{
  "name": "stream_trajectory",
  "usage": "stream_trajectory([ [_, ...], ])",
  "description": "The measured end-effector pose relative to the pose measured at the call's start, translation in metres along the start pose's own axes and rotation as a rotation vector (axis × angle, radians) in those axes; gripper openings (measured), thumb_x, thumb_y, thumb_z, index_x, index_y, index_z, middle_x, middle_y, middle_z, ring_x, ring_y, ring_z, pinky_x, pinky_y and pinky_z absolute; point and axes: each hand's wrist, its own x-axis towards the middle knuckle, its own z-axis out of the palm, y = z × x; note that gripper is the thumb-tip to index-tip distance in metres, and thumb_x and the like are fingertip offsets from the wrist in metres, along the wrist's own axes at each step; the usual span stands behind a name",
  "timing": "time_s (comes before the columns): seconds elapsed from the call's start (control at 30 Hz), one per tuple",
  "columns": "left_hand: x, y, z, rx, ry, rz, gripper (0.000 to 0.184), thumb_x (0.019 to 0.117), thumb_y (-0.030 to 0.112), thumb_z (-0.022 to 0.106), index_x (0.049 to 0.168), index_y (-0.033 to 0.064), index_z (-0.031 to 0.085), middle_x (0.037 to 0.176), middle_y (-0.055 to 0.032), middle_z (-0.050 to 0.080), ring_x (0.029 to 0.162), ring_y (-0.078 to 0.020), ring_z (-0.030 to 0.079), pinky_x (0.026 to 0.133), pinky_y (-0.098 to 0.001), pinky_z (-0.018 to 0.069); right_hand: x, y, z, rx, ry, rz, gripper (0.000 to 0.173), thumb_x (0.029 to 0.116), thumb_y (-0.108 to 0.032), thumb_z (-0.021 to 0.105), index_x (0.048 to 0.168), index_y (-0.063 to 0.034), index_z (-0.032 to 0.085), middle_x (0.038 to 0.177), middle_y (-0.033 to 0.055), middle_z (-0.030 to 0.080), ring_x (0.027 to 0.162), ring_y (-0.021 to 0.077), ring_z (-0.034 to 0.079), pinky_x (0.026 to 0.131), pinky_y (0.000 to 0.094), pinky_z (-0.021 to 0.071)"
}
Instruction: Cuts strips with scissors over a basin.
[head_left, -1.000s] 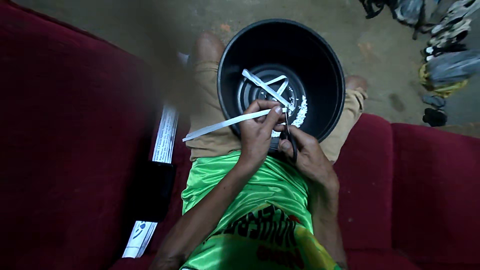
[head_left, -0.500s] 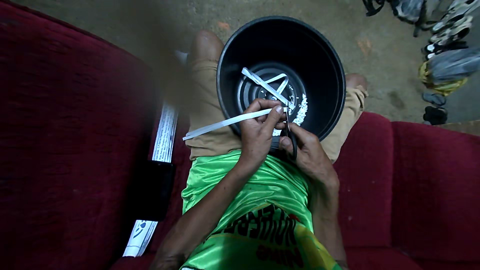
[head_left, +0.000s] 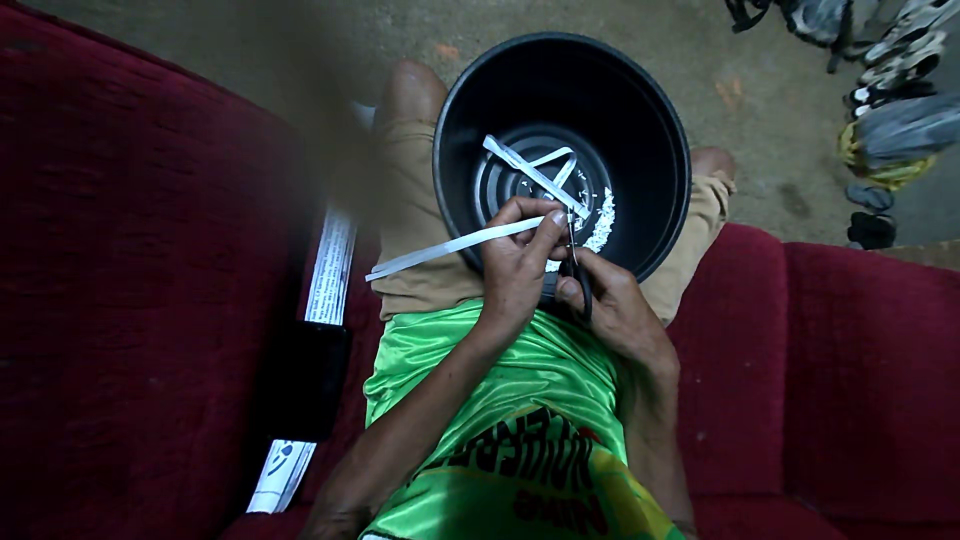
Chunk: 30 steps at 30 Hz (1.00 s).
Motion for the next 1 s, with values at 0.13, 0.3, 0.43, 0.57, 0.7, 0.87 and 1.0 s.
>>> stream_trajectory([
  [0.13,-0.0001,-0.0001,0.0001,0.009,-0.009,0.01,0.009,0.1023,0.004,0.059,0.111,0.0029,0.062,0.089,-0.0067,0.067,0.073,-0.0119,0.068,0.07,-0.0258,0.0605,0.0016,0.0017,0.0005,-0.001,0.019,-0.038,0.044,0.1018,-0.048,0.057,0.122,-0.0098,0.065,0.071,-0.0048,0.056,0.055,0.0037,0.05,0.049,0.0217,0.0451],
  [0.3,0.0092,-0.0071,0.0011,-0.052,0.023,0.048,0.006,0.099,-0.003,0.06,0.105,-0.003,0.061,0.086,-0.0096,0.068,0.071,-0.0153,0.069,0.068,-0.0295,0.0619,0.0024,0.0013,0.0001,0.004,0.014,-0.032,0.042,0.1023,-0.046,0.057,0.121,-0.0091,0.064,0.07,-0.0042,0.054,0.054,0.0043,0.049,0.048,0.0216,0.0442],
  [0.43,0.0007,-0.0004,0.0003,0.014,-0.013,0.012,0.009,0.1024,0.004,0.059,0.111,0.003,0.062,0.089,-0.0069,0.067,0.074,-0.0123,0.067,0.071,-0.026,0.06,0.0017,0.0015,0.0012,0.016,0.039,-0.02,0.033,0.1029,-0.035,0.06,0.123,-0.0098,0.066,0.071,-0.0031,0.056,0.053,0.0056,0.049,0.048,0.0228,0.0445],
  [0.57,-0.0003,0.0024,0.0004,0.021,-0.003,-0.009,0.009,0.1034,0.006,0.059,0.111,0.0042,0.061,0.09,-0.0066,0.068,0.077,-0.0124,0.07,0.072,-0.0264,0.0609,-0.0003,0.0024,0.0011,0.045,0.023,-0.009,0.034,0.1032,-0.036,0.059,0.126,-0.0113,0.066,0.074,-0.002,0.059,0.055,0.007,0.052,0.05,0.024,0.0472],
  [0.7,0.0066,-0.0021,0.0012,-0.039,0.03,-0.002,0.007,0.1012,0.001,0.059,0.108,-0.0014,0.061,0.088,-0.0111,0.069,0.074,-0.0169,0.07,0.069,-0.0302,0.0624,-0.001,0.0018,-0.0003,0.031,-0.023,0.012,0.045,0.1008,-0.049,0.058,0.128,-0.0137,0.064,0.071,-0.0044,0.056,0.054,0.0055,0.05,0.049,0.0239,0.0459],
  [0.87,0.0025,-0.0025,0.0011,-0.012,0.008,0.0,0.008,0.1019,0.004,0.06,0.109,0.0018,0.062,0.09,-0.0089,0.068,0.074,-0.0133,0.069,0.069,-0.0261,0.0604,0.0013,0.0006,-0.0003,-0.006,-0.008,-0.018,0.042,0.1018,-0.048,0.057,0.121,-0.0118,0.065,0.07,-0.0054,0.055,0.055,0.0038,0.05,0.049,0.0218,0.0446],
  [1.0,0.0017,-0.0029,0.0006,-0.012,-0.001,0.006,0.008,0.1018,0.004,0.059,0.109,0.0022,0.062,0.089,-0.0077,0.067,0.074,-0.0128,0.068,0.07,-0.0263,0.0603,0.0017,0.0014,0.0001,-0.008,0.01,-0.033,0.038,0.1029,-0.044,0.057,0.118,-0.0103,0.065,0.07,-0.0047,0.055,0.054,0.0042,0.049,0.048,0.0218,0.0442],
])
